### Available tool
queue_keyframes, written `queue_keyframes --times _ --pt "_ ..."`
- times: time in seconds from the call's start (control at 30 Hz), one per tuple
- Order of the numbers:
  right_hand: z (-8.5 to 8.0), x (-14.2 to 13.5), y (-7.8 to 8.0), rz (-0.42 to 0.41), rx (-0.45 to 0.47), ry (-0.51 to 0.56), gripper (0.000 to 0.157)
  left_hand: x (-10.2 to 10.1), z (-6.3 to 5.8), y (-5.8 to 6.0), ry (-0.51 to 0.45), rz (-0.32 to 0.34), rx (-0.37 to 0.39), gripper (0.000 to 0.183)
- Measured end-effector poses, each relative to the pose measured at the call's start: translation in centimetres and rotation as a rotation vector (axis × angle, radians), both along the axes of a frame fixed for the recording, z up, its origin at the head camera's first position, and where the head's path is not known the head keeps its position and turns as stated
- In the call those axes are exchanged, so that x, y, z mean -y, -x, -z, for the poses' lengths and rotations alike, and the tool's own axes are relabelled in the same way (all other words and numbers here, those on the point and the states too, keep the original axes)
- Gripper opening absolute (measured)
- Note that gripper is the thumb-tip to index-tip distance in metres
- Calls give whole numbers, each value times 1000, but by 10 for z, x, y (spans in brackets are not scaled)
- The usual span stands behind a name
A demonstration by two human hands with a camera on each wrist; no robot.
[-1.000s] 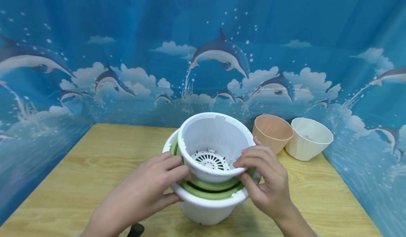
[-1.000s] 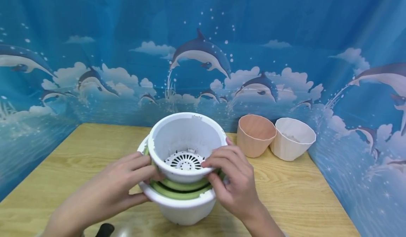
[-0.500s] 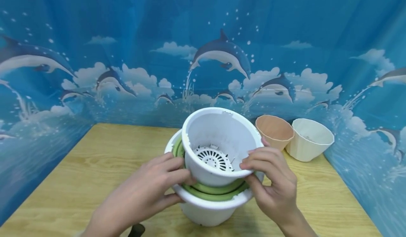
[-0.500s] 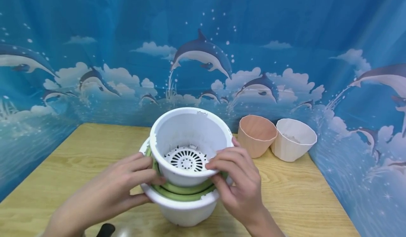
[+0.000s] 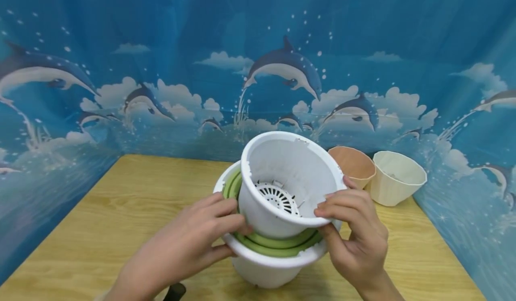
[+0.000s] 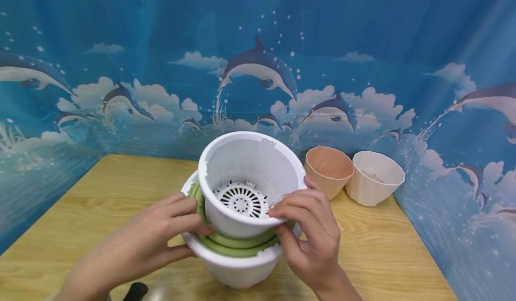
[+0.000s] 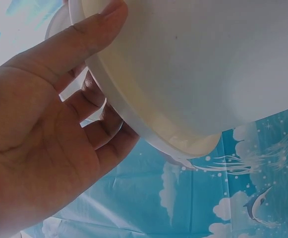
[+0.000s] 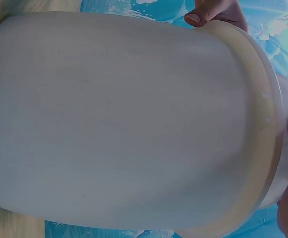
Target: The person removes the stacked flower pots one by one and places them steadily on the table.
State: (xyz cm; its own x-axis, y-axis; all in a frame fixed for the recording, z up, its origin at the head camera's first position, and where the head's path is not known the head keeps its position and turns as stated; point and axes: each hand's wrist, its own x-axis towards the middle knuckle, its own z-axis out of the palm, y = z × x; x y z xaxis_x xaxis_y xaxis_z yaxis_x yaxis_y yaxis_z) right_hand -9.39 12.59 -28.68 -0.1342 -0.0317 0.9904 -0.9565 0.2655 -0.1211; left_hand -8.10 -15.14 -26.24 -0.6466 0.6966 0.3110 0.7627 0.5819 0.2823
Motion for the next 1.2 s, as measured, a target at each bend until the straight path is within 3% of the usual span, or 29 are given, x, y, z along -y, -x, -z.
queue_keyframes --times 0.2,0.4,0.53,0.97,1.2 --pt "-3 1 0 15 -66 78 16 -1 -1 1 0 3 -11 33" --pt "-10 6 2 5 -200 326 26 -1 -2 1 3 2 13 36" --pt "-14 5 3 41 -218 437 33 -1 -2 2 7 -2 4 35" --pt "-16 -4 8 69 -208 541 34 -3 2 2 15 -46 -22 41" --pt "-16 -10 11 91 -201 595 35 -2 4 2 31 3 -111 30"
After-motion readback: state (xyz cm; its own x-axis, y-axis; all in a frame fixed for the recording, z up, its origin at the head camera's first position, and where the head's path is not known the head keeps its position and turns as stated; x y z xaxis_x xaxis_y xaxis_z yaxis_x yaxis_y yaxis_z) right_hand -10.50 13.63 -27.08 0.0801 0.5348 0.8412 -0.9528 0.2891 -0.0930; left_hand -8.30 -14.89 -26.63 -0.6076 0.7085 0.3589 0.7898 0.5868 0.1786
